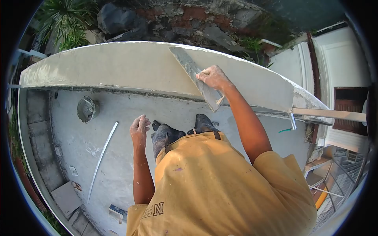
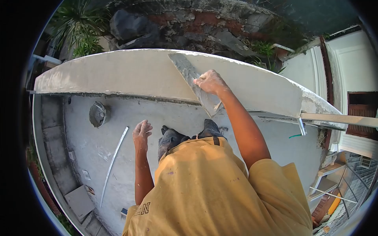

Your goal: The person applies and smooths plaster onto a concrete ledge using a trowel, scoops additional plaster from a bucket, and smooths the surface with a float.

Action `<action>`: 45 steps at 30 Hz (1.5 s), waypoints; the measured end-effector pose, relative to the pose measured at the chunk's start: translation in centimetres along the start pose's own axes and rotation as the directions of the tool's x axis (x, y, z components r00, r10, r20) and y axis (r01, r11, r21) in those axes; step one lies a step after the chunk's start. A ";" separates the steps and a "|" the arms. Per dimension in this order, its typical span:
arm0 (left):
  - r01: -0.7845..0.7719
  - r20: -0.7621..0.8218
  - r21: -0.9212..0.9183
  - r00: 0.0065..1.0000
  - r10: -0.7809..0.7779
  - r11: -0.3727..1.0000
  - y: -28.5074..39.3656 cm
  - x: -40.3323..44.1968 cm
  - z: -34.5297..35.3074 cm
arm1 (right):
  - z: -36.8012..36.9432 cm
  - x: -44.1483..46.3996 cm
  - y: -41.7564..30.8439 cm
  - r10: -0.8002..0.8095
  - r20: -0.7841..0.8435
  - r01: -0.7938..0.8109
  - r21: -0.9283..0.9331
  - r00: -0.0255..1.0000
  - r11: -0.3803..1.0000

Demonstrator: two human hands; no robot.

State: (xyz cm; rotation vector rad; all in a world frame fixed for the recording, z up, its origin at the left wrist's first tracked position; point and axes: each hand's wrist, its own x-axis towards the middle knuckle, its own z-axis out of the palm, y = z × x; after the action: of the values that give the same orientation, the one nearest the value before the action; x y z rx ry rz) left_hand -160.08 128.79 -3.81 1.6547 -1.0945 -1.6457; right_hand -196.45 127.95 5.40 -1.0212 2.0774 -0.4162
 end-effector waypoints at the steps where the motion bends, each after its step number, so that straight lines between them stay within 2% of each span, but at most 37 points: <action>1: -0.011 0.010 0.000 1.000 0.011 1.000 0.2 0.2 -0.1 | 1.6 -0.4 -1.7 -0.021 0.050 0.027 -0.120 0.999 0.992; 4: -0.081 0.036 -0.010 0.996 0.081 0.997 1.9 0.0 -0.2 | 2.5 -3.0 -2.4 -0.197 0.239 0.205 -0.006 0.951 0.979; 7: -0.095 -0.008 0.024 0.995 0.095 0.995 1.9 0.1 -1.0 | -1.6 -6.0 2.2 -0.180 0.199 0.189 -0.030 0.963 0.981; 11: -0.036 -0.013 -0.013 0.999 0.036 0.999 1.6 -0.5 -0.4 | -8.4 -8.2 12.1 -0.055 -0.136 0.039 -0.123 0.989 0.992; 14: -0.027 0.077 0.001 0.997 0.027 1.000 1.6 -0.5 3.3 | -7.6 -8.6 15.4 -0.158 -0.271 0.042 -0.389 0.949 0.920; 17: -0.038 0.164 0.031 0.986 0.032 0.999 2.1 -0.4 7.5 | -4.6 -10.5 15.9 -0.162 0.033 0.163 -0.354 0.986 0.921; 20: -0.007 0.185 0.004 0.983 0.006 1.000 2.4 -0.2 9.3 | -6.1 -14.1 15.6 -0.170 0.048 0.176 -0.154 0.984 0.972; 22: 0.053 0.148 -0.080 0.988 -0.041 0.995 2.2 -0.1 8.9 | -7.8 -13.8 19.9 0.045 -0.229 -0.029 0.073 0.972 0.997; 23: 0.084 0.133 -0.146 0.989 -0.065 0.986 2.2 0.1 8.3 | -9.1 -13.1 22.7 0.049 -0.390 -0.032 0.052 0.920 0.998; 24: 0.107 0.126 -0.212 0.989 -0.082 0.971 2.4 0.7 7.5 | -10.8 -13.4 21.5 0.289 -0.374 -0.215 0.228 0.881 0.950; 26: 0.131 0.105 -0.347 0.989 -0.100 0.929 2.8 2.7 5.9 | -12.2 -11.9 23.3 0.506 -0.347 -0.398 0.337 0.790 0.853; 30: 0.121 0.093 -0.510 0.992 -0.086 0.852 4.1 7.0 3.0 | -7.7 -8.8 15.6 0.414 -0.294 -0.313 0.336 0.862 0.889; 33: 0.088 0.164 -0.500 0.986 -0.006 0.862 5.6 9.0 1.2 | -2.3 -5.0 6.1 0.280 -0.227 -0.207 0.299 0.933 0.932; 36: 0.137 0.232 -0.434 0.972 -0.036 0.890 6.9 9.0 0.1 | 4.5 -0.9 -3.1 0.159 -0.140 -0.118 0.265 0.977 0.957; 38: 0.151 0.296 -0.362 0.954 -0.040 0.920 7.1 9.3 -0.8 | 9.2 1.5 -8.3 -0.015 -0.125 0.017 0.018 0.992 1.000; 40: 0.141 0.324 -0.291 0.945 -0.042 0.946 7.0 9.5 -2.8 | 11.8 1.0 -13.9 0.052 0.029 -0.052 -0.003 0.998 0.999; 43: 0.104 0.296 -0.201 0.954 -0.041 0.974 6.5 9.3 -7.6 | 10.9 -0.4 -14.5 -0.153 0.108 0.159 -0.048 0.982 0.986; 44: 0.105 0.266 -0.173 0.962 -0.056 0.979 6.1 9.1 -9.9 | 9.7 -0.3 -13.6 -0.156 0.075 0.165 -0.125 0.985 0.978; 45: 0.112 0.234 -0.143 0.969 -0.077 0.983 5.7 9.0 -11.6 | 8.5 0.0 -12.0 -0.213 -0.046 0.199 -0.214 0.976 0.957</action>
State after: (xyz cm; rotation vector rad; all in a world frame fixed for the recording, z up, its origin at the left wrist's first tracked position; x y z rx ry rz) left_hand -150.32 116.43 -2.74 1.4664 -0.9766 -1.9688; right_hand -183.66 120.82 6.72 -1.3733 2.1162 -0.3469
